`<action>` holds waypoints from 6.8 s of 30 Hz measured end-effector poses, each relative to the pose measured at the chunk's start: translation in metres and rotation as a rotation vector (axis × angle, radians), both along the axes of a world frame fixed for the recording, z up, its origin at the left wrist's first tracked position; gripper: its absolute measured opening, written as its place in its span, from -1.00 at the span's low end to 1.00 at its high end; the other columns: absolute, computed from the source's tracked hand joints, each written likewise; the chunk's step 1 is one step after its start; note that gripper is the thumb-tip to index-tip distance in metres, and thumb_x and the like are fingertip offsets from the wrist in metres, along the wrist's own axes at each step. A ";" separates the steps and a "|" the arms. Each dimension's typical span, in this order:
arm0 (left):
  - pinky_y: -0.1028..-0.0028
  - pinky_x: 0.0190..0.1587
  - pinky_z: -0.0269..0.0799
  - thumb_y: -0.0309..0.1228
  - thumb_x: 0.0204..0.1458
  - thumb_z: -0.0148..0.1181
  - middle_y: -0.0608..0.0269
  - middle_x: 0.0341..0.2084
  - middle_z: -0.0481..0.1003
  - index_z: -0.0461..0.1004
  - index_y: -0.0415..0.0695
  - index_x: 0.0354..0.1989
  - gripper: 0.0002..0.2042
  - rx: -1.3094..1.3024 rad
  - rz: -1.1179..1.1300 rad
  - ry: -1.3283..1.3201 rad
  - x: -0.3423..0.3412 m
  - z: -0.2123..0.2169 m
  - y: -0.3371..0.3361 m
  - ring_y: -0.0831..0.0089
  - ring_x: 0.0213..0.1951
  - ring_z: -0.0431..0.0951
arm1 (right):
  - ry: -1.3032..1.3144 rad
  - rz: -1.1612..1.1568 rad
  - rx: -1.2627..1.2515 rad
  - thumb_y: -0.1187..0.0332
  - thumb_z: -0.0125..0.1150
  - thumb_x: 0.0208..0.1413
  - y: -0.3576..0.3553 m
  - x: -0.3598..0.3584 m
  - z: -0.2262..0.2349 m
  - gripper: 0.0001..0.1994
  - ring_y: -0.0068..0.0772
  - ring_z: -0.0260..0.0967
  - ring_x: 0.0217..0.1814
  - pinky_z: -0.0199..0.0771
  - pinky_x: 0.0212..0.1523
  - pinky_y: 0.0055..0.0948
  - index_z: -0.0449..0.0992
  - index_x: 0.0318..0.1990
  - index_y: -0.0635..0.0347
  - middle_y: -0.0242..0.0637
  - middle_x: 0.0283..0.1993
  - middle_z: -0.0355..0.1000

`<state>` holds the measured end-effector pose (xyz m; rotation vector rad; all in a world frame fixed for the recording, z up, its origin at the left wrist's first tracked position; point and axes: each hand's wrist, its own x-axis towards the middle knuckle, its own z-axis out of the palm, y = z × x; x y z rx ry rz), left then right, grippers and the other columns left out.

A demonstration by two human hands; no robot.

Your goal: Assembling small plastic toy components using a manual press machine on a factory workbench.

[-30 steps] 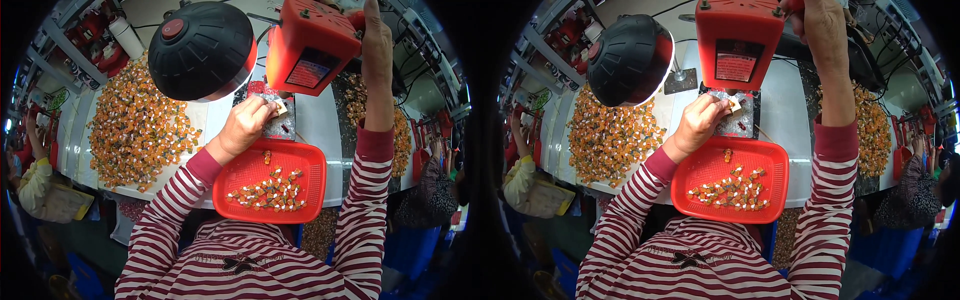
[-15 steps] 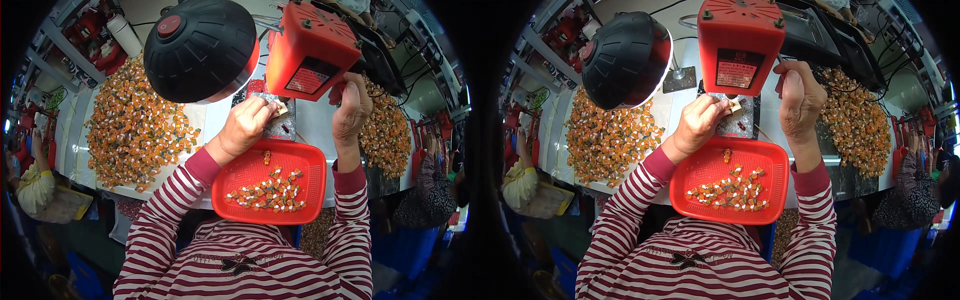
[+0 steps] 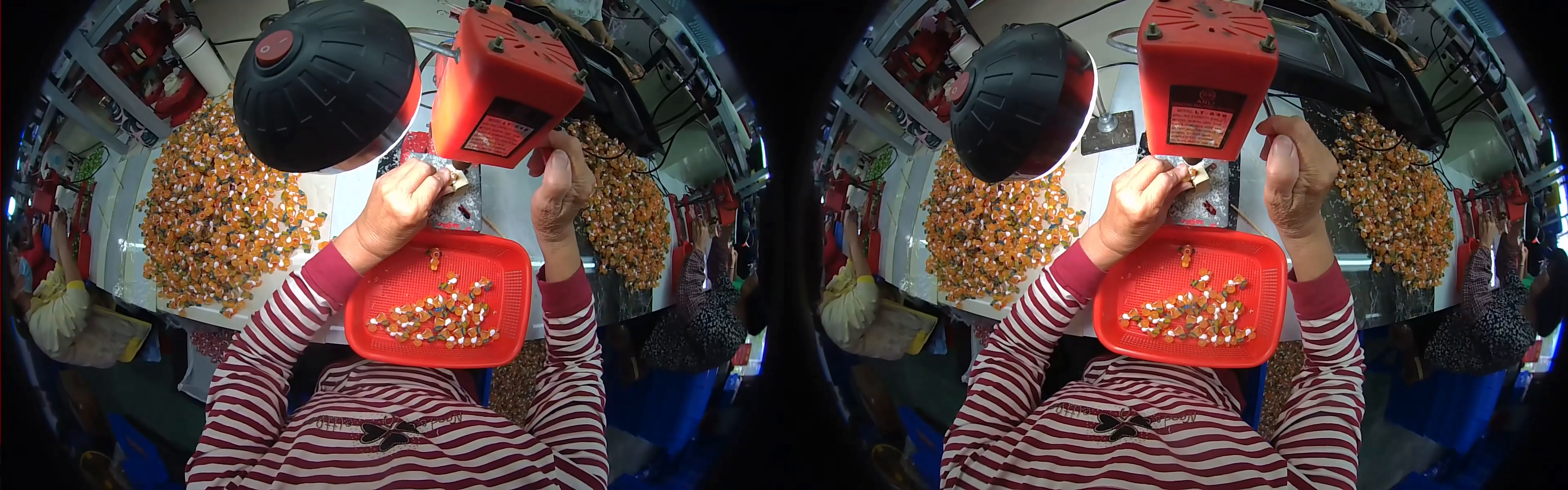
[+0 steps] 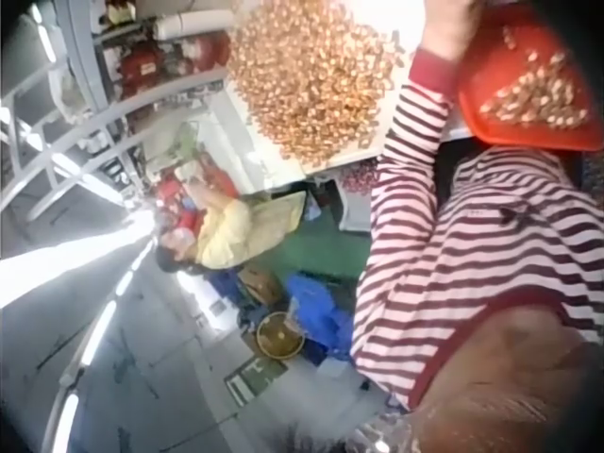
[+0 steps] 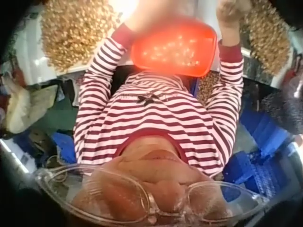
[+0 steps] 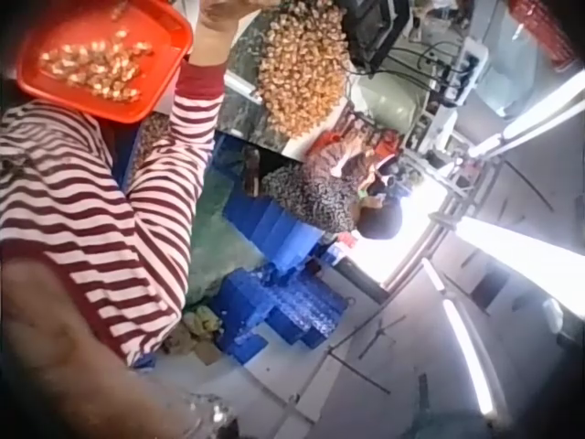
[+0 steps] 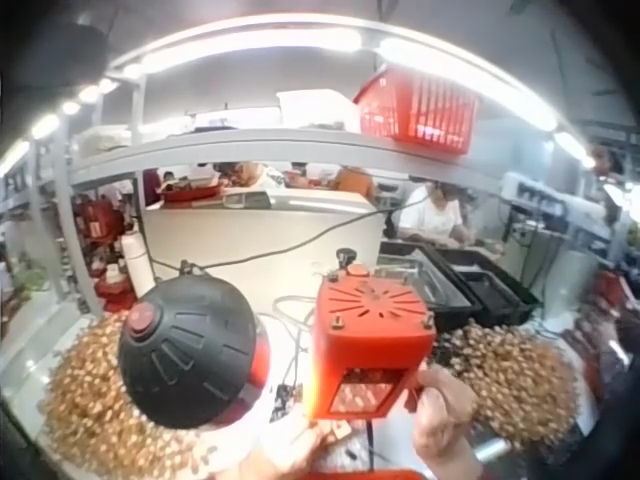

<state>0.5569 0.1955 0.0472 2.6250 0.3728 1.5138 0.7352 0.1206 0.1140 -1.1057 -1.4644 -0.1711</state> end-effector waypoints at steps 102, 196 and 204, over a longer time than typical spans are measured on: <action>0.46 -0.38 0.43 -0.64 -0.14 0.23 0.10 -0.51 0.47 0.44 -0.32 -0.40 -0.88 -0.386 -0.103 -0.107 0.005 -0.005 -0.011 0.28 -0.45 0.52 | 0.213 0.056 -0.180 0.36 -0.24 0.06 -0.013 -0.006 0.020 -0.73 -0.72 0.08 -0.61 0.07 -0.58 -0.66 0.42 -0.37 0.32 -0.45 -0.65 0.21; 0.59 -0.32 0.43 -0.56 -0.07 0.22 0.24 -0.44 0.50 0.45 -0.31 -0.36 -0.88 -1.212 -0.172 -0.194 -0.134 0.048 0.014 0.58 -0.39 0.51 | 0.181 0.405 -0.844 0.43 0.03 0.14 -0.018 -0.133 -0.002 -0.86 -0.68 0.26 -0.58 0.28 -0.54 -0.64 0.41 -0.22 0.31 -0.40 -0.58 0.33; 0.62 -0.27 0.43 -0.62 -0.06 0.19 0.19 -0.35 0.48 0.48 -0.32 -0.28 -0.86 -1.469 -0.503 -0.456 -0.075 0.038 -0.009 0.55 -0.32 0.50 | 0.451 0.502 -0.897 0.45 0.08 0.12 -0.003 -0.093 -0.017 -0.86 -0.67 0.32 -0.53 0.33 -0.50 -0.66 0.36 -0.20 0.30 -0.36 -0.47 0.39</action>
